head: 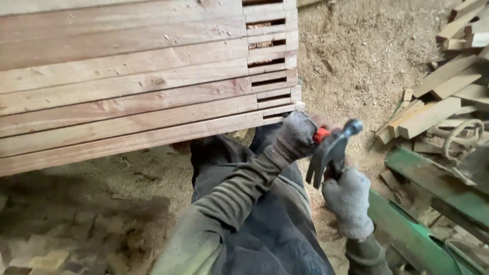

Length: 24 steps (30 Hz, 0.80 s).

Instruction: Using a hammer and chisel to clean out and refine mortise slots in wooden planks

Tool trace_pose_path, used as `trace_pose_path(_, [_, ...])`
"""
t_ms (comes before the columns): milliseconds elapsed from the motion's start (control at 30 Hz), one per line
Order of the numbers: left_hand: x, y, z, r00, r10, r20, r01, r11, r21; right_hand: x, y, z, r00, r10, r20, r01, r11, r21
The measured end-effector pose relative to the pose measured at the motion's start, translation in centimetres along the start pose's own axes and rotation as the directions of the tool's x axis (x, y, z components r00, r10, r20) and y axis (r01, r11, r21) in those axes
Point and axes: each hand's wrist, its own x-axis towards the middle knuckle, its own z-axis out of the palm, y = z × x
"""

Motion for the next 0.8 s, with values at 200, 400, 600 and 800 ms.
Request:
trace_pose_path(200, [0.2, 2.7, 1.1, 0.997, -0.017, 0.079, 0.014, 0.999, 0.047, -2.3, 2.3, -3.2, 0.884, -0.388, -0.259, 0.448, 0.862, 0.236])
trace_pose_path(400, [0.6, 2.6, 1.3, 0.998, -0.053, 0.015, 0.054, 0.998, -0.025, -0.9, 4.2, -2.7, 0.993, 0.066, 0.103, -0.074, -0.345, 0.936])
trace_pose_path(600, [-1.6, -2.5, 2.0, 0.996, -0.035, 0.087, 0.029, 0.997, 0.069, 1.0, -0.3, -0.9, 0.984, -0.124, 0.127, 0.135, 0.988, -0.078])
trace_pose_path(800, [0.2, 3.5, 2.2, 0.993, -0.089, 0.083, 0.085, 0.995, 0.049, -2.1, -0.4, -5.6, 0.964, -0.175, -0.199, 0.184, 0.983, 0.026])
